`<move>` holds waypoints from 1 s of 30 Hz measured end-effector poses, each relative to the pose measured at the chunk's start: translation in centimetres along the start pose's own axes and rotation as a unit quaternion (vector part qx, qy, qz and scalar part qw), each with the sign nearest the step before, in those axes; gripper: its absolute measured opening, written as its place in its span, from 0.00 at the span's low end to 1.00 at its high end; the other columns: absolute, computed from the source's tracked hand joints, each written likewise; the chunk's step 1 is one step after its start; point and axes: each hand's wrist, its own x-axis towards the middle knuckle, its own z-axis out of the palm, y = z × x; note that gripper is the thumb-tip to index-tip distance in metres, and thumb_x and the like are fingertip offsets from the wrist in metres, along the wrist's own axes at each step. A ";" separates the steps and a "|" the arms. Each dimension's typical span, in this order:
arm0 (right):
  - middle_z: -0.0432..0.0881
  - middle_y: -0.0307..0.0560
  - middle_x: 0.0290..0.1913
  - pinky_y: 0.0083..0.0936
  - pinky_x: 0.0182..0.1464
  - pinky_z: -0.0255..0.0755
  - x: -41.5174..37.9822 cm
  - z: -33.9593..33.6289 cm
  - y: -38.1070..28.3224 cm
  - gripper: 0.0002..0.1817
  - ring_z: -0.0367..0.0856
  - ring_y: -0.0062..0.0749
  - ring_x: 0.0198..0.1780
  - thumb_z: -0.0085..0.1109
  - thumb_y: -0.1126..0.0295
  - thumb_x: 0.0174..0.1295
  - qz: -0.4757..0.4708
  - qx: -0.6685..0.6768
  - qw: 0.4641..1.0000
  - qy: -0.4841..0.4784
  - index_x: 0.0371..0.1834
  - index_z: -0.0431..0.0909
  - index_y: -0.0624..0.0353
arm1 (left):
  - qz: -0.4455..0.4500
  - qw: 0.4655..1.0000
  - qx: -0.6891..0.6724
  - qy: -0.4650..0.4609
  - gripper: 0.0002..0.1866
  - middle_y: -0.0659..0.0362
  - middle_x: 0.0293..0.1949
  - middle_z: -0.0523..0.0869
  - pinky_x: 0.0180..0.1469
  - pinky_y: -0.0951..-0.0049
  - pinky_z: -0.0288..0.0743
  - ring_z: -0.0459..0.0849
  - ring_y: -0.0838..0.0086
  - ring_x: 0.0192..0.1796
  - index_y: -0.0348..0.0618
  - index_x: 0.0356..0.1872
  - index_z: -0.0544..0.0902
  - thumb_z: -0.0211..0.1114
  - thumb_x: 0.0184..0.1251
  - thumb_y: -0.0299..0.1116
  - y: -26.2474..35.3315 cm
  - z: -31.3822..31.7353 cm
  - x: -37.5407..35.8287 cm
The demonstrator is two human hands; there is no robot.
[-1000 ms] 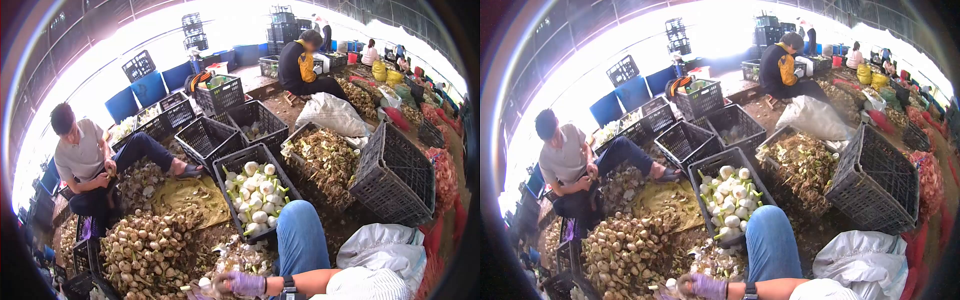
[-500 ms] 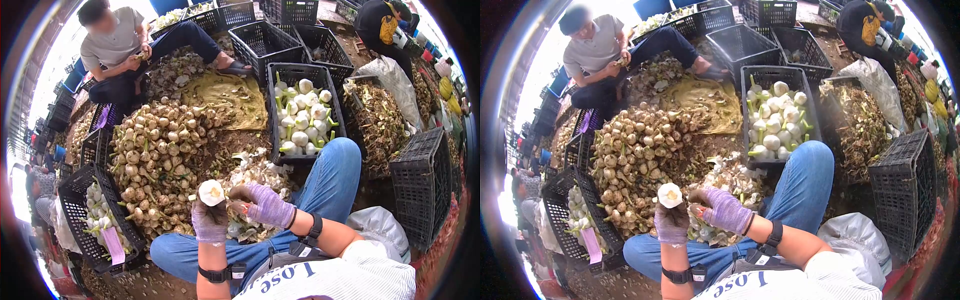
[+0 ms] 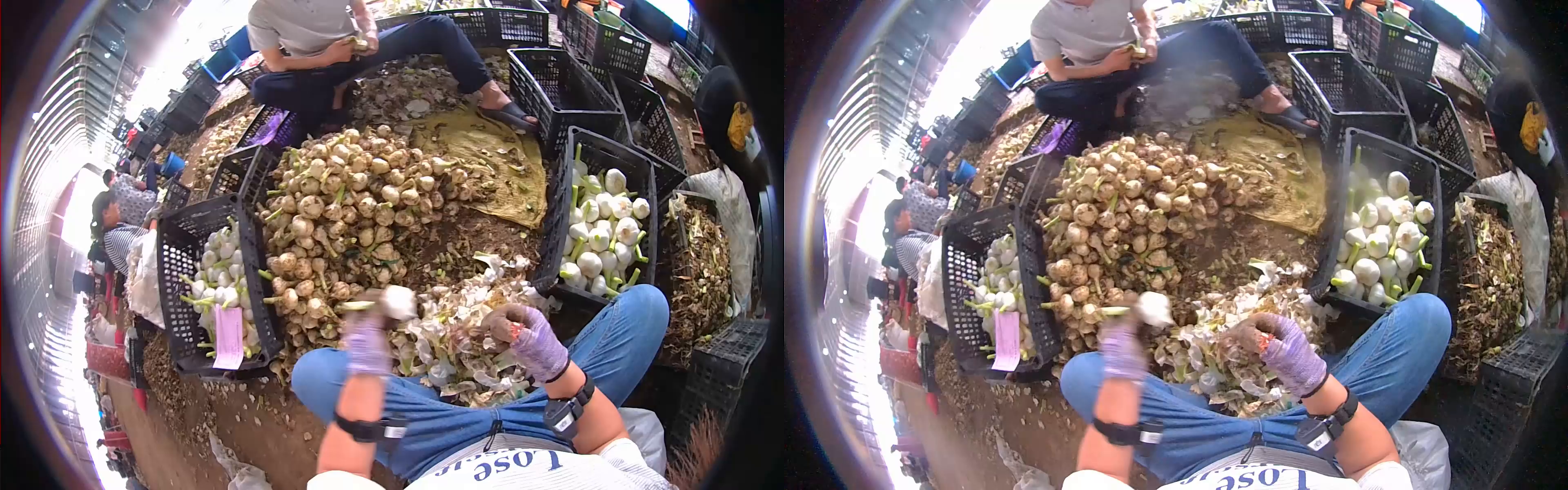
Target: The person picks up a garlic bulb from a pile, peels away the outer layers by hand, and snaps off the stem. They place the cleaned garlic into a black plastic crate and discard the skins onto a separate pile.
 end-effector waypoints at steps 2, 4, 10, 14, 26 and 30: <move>0.77 0.38 0.31 0.14 0.29 0.65 0.4 -0.6 0.8 0.15 0.69 0.15 0.27 0.58 0.61 0.57 0.029 -0.094 0.995 0.030 0.37 0.76 0.62 | 0.109 0.986 -0.057 0.109 0.19 0.55 0.42 0.81 0.50 0.73 0.72 0.77 0.73 0.44 0.38 0.47 0.76 0.67 0.55 0.32 2.3 -5.1 5.7; 0.75 0.36 0.29 0.14 0.30 0.65 0.6 -2.2 3.5 0.15 0.69 0.14 0.28 0.56 0.59 0.58 0.038 -0.111 0.992 0.049 0.35 0.76 0.61 | 0.133 0.948 -0.256 0.131 0.14 0.54 0.40 0.81 0.44 0.77 0.78 0.81 0.69 0.42 0.37 0.45 0.76 0.61 0.61 0.33 7.9 -8.1 7.8; 0.76 0.40 0.29 0.23 0.35 0.68 1.8 -6.7 10.1 0.13 0.72 0.23 0.31 0.54 0.60 0.59 -0.003 -0.223 0.972 0.067 0.27 0.73 0.60 | 0.172 0.969 -0.108 0.141 0.11 0.60 0.32 0.79 0.34 0.77 0.78 0.79 0.74 0.33 0.42 0.43 0.76 0.61 0.61 0.33 5.5 -7.6 13.1; 0.78 0.46 0.29 0.23 0.33 0.72 3.3 -6.1 6.4 0.11 0.78 0.28 0.30 0.57 0.67 0.55 0.026 -0.354 0.931 0.084 0.29 0.78 0.67 | 0.122 0.965 0.228 0.050 0.20 0.54 0.46 0.76 0.49 0.72 0.70 0.76 0.68 0.48 0.40 0.53 0.72 0.61 0.57 0.27 -0.8 -1.5 17.9; 0.76 0.47 0.47 0.25 0.49 0.70 5.1 -7.6 7.6 0.25 0.75 0.29 0.47 0.50 0.63 0.62 0.061 -0.189 0.975 0.102 0.61 0.63 0.61 | -0.038 0.718 0.695 -0.015 0.27 0.46 0.62 0.65 0.59 0.63 0.64 0.66 0.54 0.61 0.46 0.58 0.69 0.61 0.54 0.29 -8.0 5.9 33.5; 0.75 0.44 0.43 0.22 0.50 0.68 4.2 -6.7 6.6 0.20 0.74 0.27 0.45 0.46 0.68 0.64 0.129 0.004 0.987 0.096 0.59 0.65 0.60 | 0.102 0.785 0.599 -0.123 0.25 0.47 0.51 0.76 0.55 0.69 0.67 0.75 0.61 0.53 0.39 0.58 0.69 0.59 0.56 0.26 -6.1 2.4 29.2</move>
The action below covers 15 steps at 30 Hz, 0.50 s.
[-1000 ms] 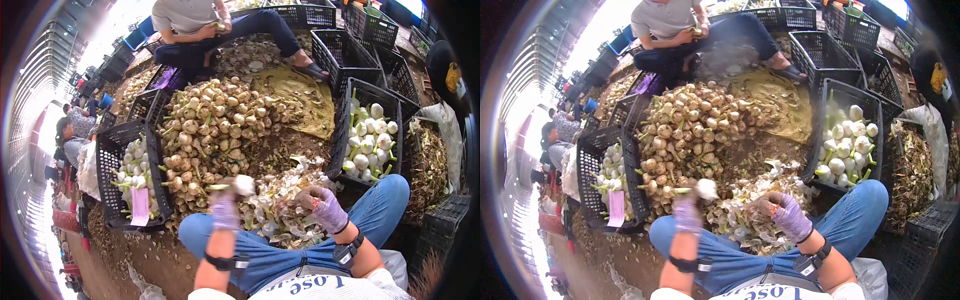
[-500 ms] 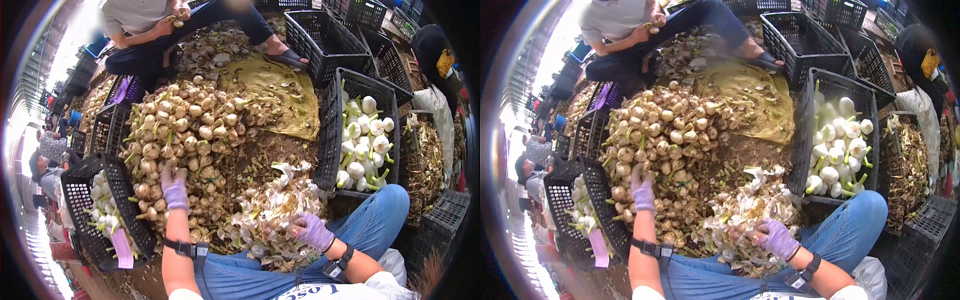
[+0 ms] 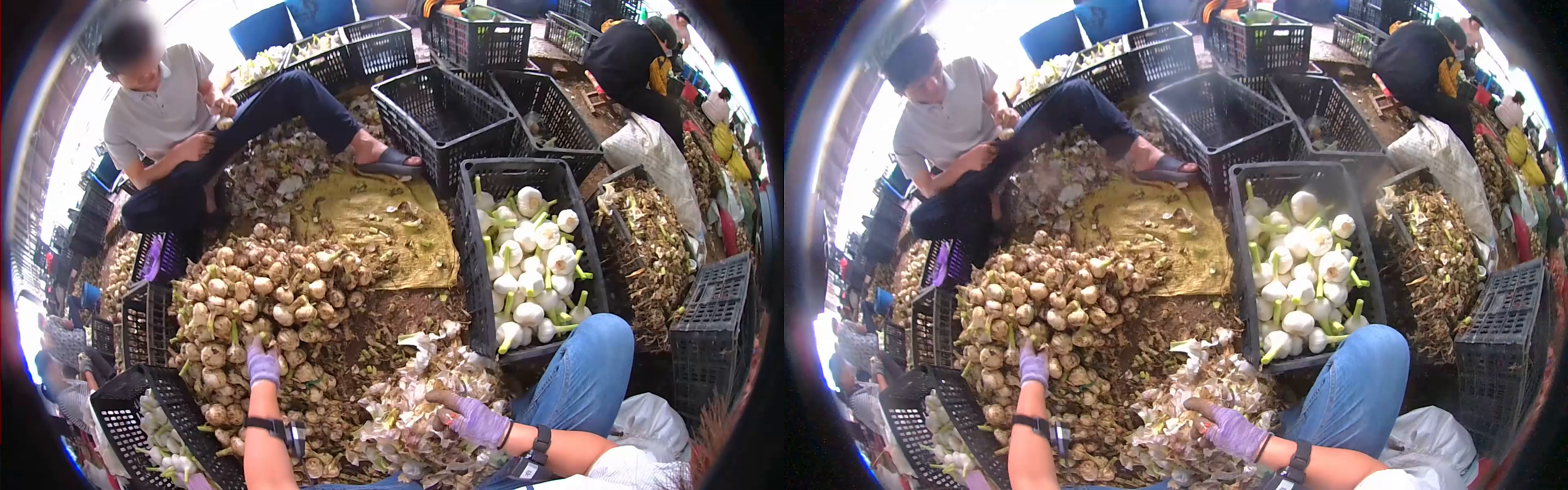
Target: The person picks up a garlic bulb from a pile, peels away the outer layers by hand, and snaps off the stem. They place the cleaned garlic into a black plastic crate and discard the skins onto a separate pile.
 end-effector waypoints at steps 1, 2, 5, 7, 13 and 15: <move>0.75 0.44 0.43 0.22 0.50 0.68 0.0 0.1 0.2 0.20 0.74 0.27 0.45 0.46 0.68 0.64 -0.007 -0.002 1.000 -0.001 0.59 0.65 0.60 | -0.036 0.981 -0.190 0.005 0.16 0.56 0.42 0.80 0.41 0.75 0.71 0.79 0.69 0.41 0.40 0.50 0.74 0.56 0.59 0.24 -1.5 0.4 -0.6; 0.73 0.40 0.37 0.19 0.43 0.67 0.0 0.3 0.2 0.20 0.71 0.22 0.39 0.46 0.68 0.65 -0.064 -0.075 0.995 0.008 0.60 0.64 0.58 | -0.095 0.948 -0.301 -0.039 0.20 0.58 0.43 0.79 0.45 0.76 0.71 0.77 0.73 0.41 0.38 0.52 0.71 0.59 0.56 0.23 2.6 -1.5 -4.1; 0.72 0.35 0.33 0.16 0.39 0.67 -1.1 2.1 -0.7 0.17 0.68 0.17 0.33 0.47 0.68 0.65 -0.127 -0.093 0.988 0.004 0.56 0.67 0.60 | -0.049 0.873 -0.463 -0.144 0.15 0.63 0.34 0.77 0.37 0.76 0.73 0.75 0.75 0.35 0.47 0.42 0.73 0.62 0.52 0.21 6.7 -1.8 -11.7; 0.74 0.37 0.37 0.18 0.43 0.68 -2.4 3.7 -2.2 0.20 0.71 0.19 0.37 0.51 0.64 0.64 -0.254 -0.198 0.946 0.041 0.56 0.68 0.62 | -0.009 0.887 -0.428 -0.175 0.17 0.63 0.38 0.77 0.40 0.77 0.73 0.75 0.75 0.38 0.45 0.44 0.72 0.63 0.52 0.24 10.1 -2.9 -17.6; 0.76 0.46 0.48 0.23 0.50 0.68 -5.3 6.1 -4.2 0.26 0.73 0.24 0.47 0.56 0.56 0.59 -0.269 -0.089 0.958 -0.046 0.55 0.69 0.64 | 0.077 0.859 -0.465 -0.201 0.35 0.55 0.47 0.76 0.47 0.73 0.76 0.78 0.72 0.46 0.36 0.56 0.66 0.71 0.42 0.20 16.2 -5.2 -27.7; 0.76 0.45 0.49 0.21 0.52 0.67 -6.0 6.0 -4.2 0.26 0.72 0.23 0.49 0.56 0.58 0.59 -0.350 -0.148 0.924 -0.033 0.56 0.68 0.64 | 0.126 0.899 -0.390 -0.153 0.41 0.55 0.46 0.76 0.49 0.70 0.75 0.78 0.71 0.47 0.38 0.55 0.67 0.79 0.34 0.31 16.1 -5.1 -29.5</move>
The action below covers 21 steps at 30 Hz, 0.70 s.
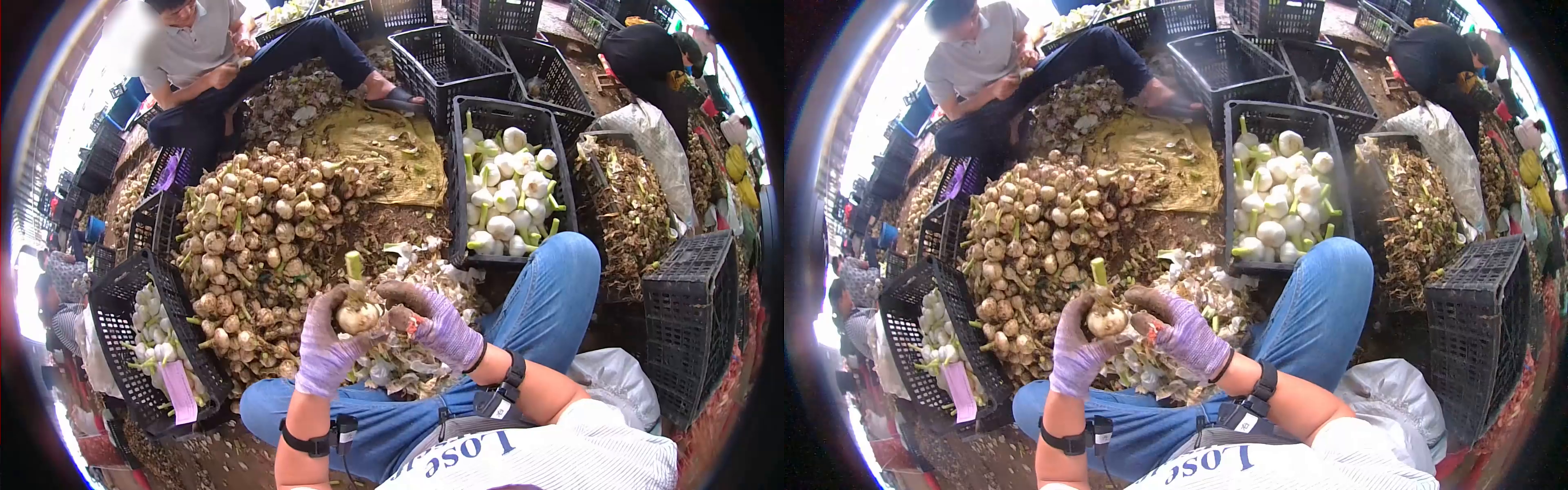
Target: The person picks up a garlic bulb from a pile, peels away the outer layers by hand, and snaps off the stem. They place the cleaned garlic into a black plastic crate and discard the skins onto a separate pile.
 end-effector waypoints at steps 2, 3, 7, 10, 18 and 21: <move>0.75 0.47 0.49 0.21 0.53 0.66 -0.8 0.7 -1.1 0.26 0.71 0.23 0.50 0.57 0.59 0.59 -0.012 0.097 0.995 0.008 0.55 0.68 0.65 | 0.155 0.946 0.285 0.013 0.44 0.53 0.45 0.76 0.49 0.66 0.73 0.76 0.64 0.48 0.40 0.56 0.67 0.80 0.31 0.34 1.7 0.3 -1.2; 0.77 0.47 0.47 0.21 0.51 0.67 -1.1 1.1 -1.4 0.25 0.72 0.22 0.48 0.59 0.60 0.58 0.030 0.106 0.993 0.028 0.54 0.69 0.65 | 0.159 0.945 0.286 0.012 0.44 0.53 0.45 0.76 0.49 0.66 0.73 0.76 0.64 0.48 0.40 0.56 0.67 0.80 0.31 0.34 2.4 0.6 -1.7; 0.80 0.42 0.36 0.20 0.40 0.70 -1.3 1.8 -1.7 0.20 0.74 0.19 0.38 0.61 0.60 0.57 0.108 0.063 0.991 0.055 0.44 0.74 0.67 | 0.244 0.888 0.389 0.024 0.48 0.50 0.45 0.74 0.47 0.63 0.71 0.74 0.56 0.45 0.43 0.59 0.63 0.79 0.29 0.33 3.7 1.6 -3.1; 0.80 0.42 0.32 0.20 0.36 0.70 -1.5 2.0 -3.7 0.19 0.73 0.17 0.35 0.62 0.60 0.56 0.158 0.070 0.983 0.059 0.39 0.76 0.67 | 0.276 0.881 0.384 0.034 0.50 0.50 0.45 0.72 0.44 0.62 0.72 0.74 0.55 0.42 0.43 0.62 0.60 0.78 0.31 0.32 3.7 1.9 -3.7; 0.80 0.39 0.35 0.17 0.36 0.71 -1.6 0.7 -3.8 0.18 0.74 0.16 0.34 0.62 0.64 0.56 0.216 0.124 0.968 -0.028 0.45 0.76 0.65 | 0.129 0.984 0.120 -0.005 0.52 0.51 0.50 0.72 0.51 0.63 0.72 0.76 0.61 0.50 0.39 0.62 0.59 0.80 0.31 0.36 1.0 0.7 -4.5; 0.80 0.39 0.37 0.16 0.39 0.70 -1.9 0.0 -2.8 0.20 0.74 0.16 0.36 0.60 0.59 0.57 0.183 0.151 0.968 -0.078 0.45 0.76 0.65 | -0.064 0.958 -0.279 -0.008 0.52 0.53 0.50 0.72 0.56 0.65 0.69 0.74 0.63 0.53 0.38 0.62 0.59 0.81 0.30 0.33 2.8 1.8 -4.9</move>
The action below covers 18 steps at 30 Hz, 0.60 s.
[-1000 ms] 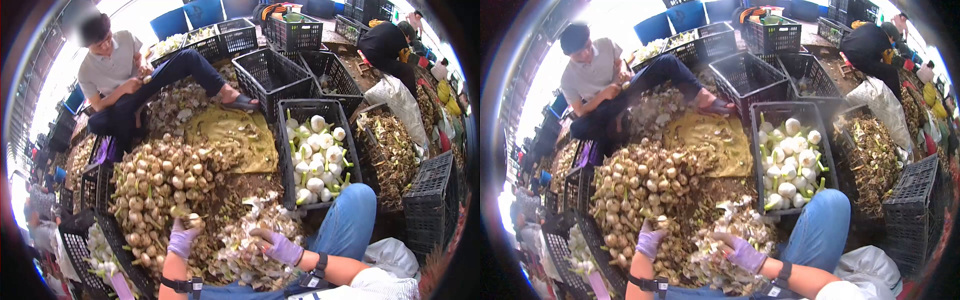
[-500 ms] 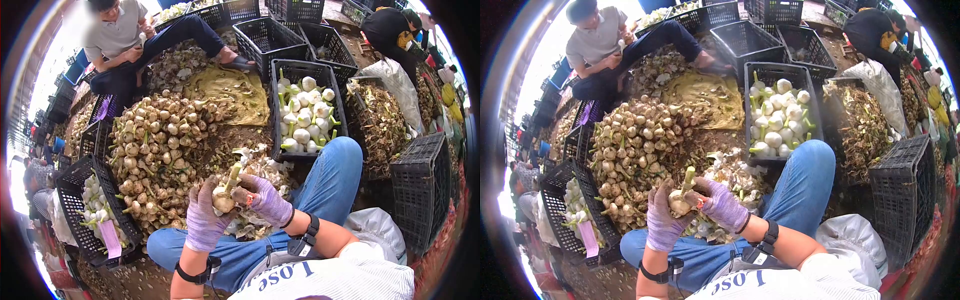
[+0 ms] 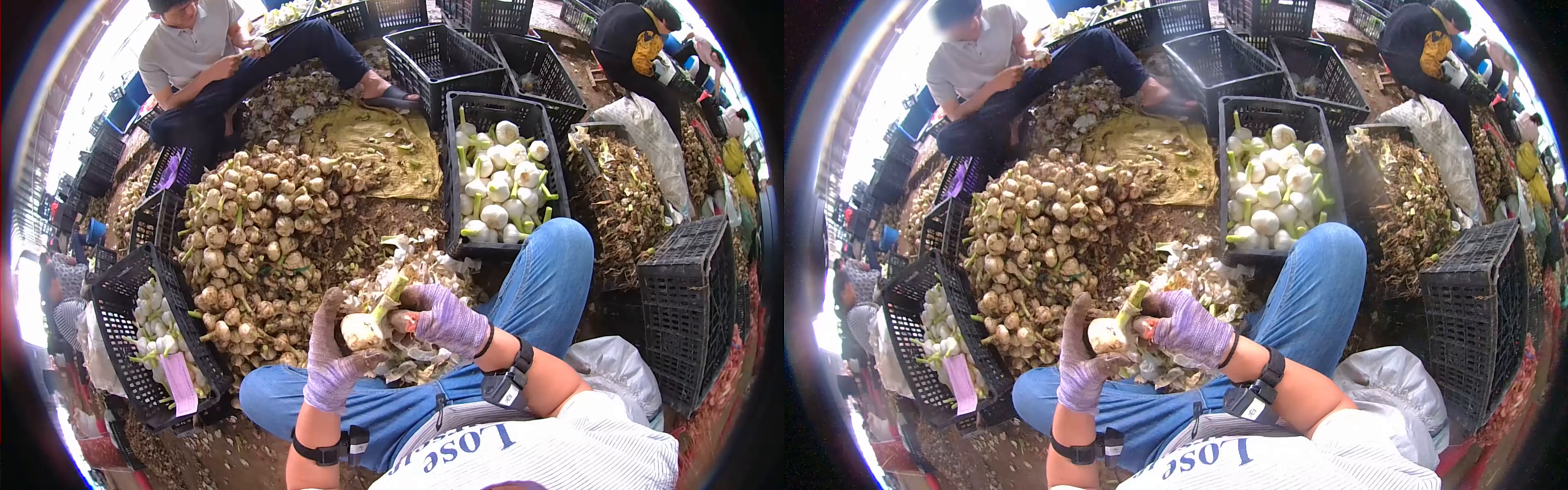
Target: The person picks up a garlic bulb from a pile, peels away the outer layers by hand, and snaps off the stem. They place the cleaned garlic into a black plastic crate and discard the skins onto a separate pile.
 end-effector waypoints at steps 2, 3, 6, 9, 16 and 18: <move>0.79 0.39 0.36 0.16 0.39 0.71 0.1 0.3 0.9 0.22 0.74 0.16 0.36 0.60 0.58 0.58 -0.015 0.008 1.000 0.019 0.46 0.75 0.65 | 0.070 0.996 0.060 0.016 0.53 0.52 0.50 0.72 0.55 0.64 0.69 0.73 0.62 0.53 0.38 0.62 0.59 0.81 0.28 0.32 -1.6 -0.7 0.0; 0.79 0.39 0.36 0.16 0.38 0.71 0.1 0.6 1.1 0.23 0.74 0.16 0.36 0.60 0.56 0.58 -0.031 0.015 0.999 0.039 0.47 0.75 0.66 | 0.139 0.983 0.119 0.031 0.54 0.52 0.51 0.72 0.55 0.64 0.69 0.73 0.61 0.53 0.39 0.62 0.59 0.81 0.27 0.31 -2.2 -1.0 0.0; 0.78 0.38 0.34 0.17 0.37 0.72 0.5 1.1 1.5 0.24 0.74 0.17 0.36 0.61 0.56 0.56 -0.019 0.034 0.997 0.074 0.44 0.74 0.67 | 0.289 0.819 0.496 0.021 0.52 0.56 0.49 0.72 0.51 0.68 0.73 0.74 0.69 0.49 0.42 0.63 0.58 0.79 0.34 0.39 -2.3 -1.9 0.1; 0.78 0.38 0.32 0.17 0.37 0.72 0.4 1.6 0.9 0.20 0.74 0.16 0.35 0.63 0.59 0.56 -0.030 0.065 0.992 0.102 0.40 0.75 0.67 | 0.332 0.722 0.607 0.013 0.51 0.52 0.51 0.73 0.50 0.63 0.70 0.74 0.58 0.51 0.42 0.61 0.61 0.80 0.29 0.33 -1.4 -1.4 -0.1; 0.78 0.37 0.31 0.13 0.34 0.69 0.3 0.3 0.5 0.11 0.73 0.14 0.31 0.58 0.68 0.59 0.024 0.026 0.999 0.040 0.40 0.77 0.65 | 0.246 0.855 0.457 0.017 0.47 0.52 0.49 0.75 0.48 0.63 0.73 0.76 0.59 0.50 0.41 0.62 0.61 0.77 0.36 0.36 -3.3 -2.5 -0.1; 0.79 0.37 0.31 0.12 0.34 0.68 0.2 0.0 0.4 0.10 0.73 0.14 0.31 0.57 0.70 0.59 0.022 0.021 0.999 0.027 0.41 0.77 0.64 | 0.059 0.997 0.046 -0.014 0.47 0.52 0.49 0.75 0.42 0.67 0.78 0.78 0.62 0.48 0.42 0.62 0.59 0.77 0.39 0.40 -0.7 0.7 -0.2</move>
